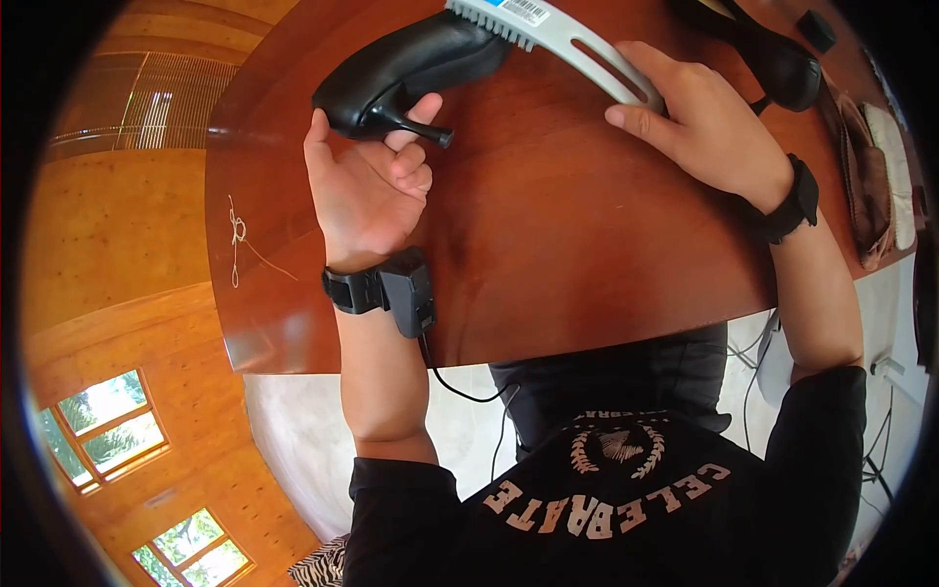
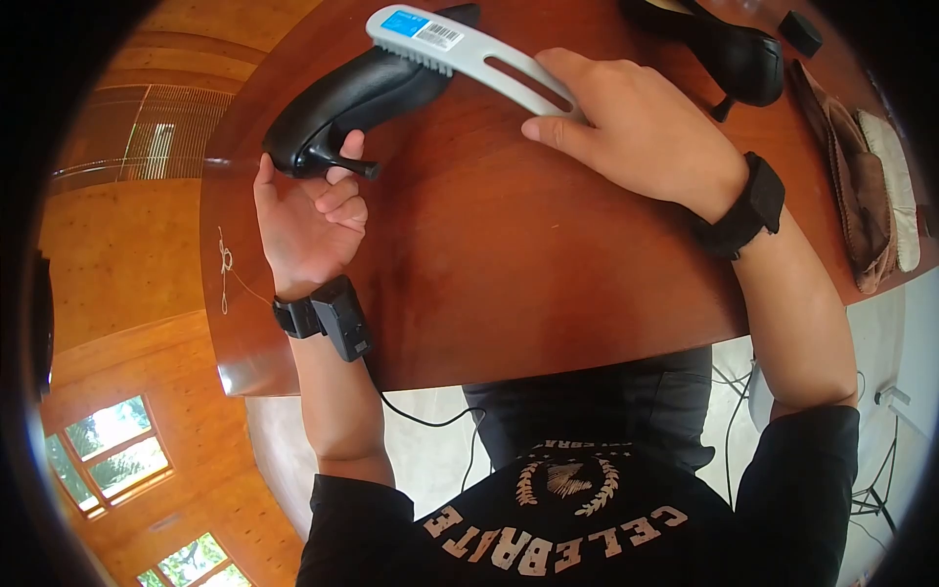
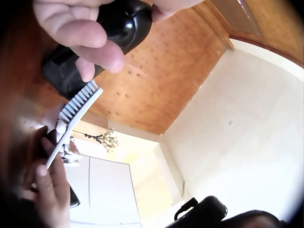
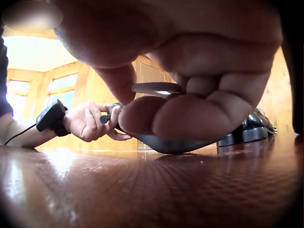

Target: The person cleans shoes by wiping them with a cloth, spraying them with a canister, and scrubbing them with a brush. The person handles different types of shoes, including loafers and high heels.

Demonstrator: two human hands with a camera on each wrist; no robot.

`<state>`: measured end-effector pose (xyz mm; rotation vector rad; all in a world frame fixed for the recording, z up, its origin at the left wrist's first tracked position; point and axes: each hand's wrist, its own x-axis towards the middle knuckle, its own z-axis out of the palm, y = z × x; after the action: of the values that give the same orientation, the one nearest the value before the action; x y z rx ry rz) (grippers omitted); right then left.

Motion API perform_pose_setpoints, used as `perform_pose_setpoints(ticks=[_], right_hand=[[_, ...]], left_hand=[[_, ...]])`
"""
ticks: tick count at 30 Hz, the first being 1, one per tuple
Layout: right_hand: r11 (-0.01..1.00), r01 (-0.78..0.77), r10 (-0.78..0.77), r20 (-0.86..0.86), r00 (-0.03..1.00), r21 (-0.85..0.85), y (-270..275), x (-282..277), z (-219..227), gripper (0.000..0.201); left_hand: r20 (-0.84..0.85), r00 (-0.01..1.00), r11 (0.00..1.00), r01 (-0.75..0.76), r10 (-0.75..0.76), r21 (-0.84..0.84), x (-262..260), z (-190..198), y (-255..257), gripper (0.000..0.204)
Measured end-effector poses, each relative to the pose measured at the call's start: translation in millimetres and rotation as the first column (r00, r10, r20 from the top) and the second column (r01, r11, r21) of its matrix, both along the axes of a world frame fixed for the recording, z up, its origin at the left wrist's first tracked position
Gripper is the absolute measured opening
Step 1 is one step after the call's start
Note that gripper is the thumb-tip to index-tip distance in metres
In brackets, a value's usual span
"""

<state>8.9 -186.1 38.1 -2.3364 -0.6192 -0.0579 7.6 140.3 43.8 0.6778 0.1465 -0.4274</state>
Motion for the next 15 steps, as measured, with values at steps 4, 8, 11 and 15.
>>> perform_pose_setpoints(ticks=[4,8,11,15], right_hand=[[0.993,-0.115,0.116,0.023,0.993,-0.015,3.2,-4.0,-0.7,0.038],[0.993,-0.118,0.118,0.064,0.991,-0.001,1.3,-2.9,-9.4,0.05],[1.0,-0.012,0.014,0.043,0.999,-0.025,-0.7,0.0,-7.5,0.045],[1.0,0.004,-0.004,0.018,1.0,-0.018,0.7,-0.9,-1.2,0.041]], left_hand=[[0.015,1.0,0.999,0.02,-0.02,-0.026,0.3,-1.8,0.9,0.073],[0.002,1.0,1.0,0.017,-0.017,-0.022,0.0,-0.5,0.9,0.075],[-0.016,1.0,0.999,0.019,-0.02,-0.05,-0.6,-0.3,0.1,0.076],[-0.009,0.999,0.997,0.032,-0.032,-0.067,-1.3,0.8,-0.7,0.076]])
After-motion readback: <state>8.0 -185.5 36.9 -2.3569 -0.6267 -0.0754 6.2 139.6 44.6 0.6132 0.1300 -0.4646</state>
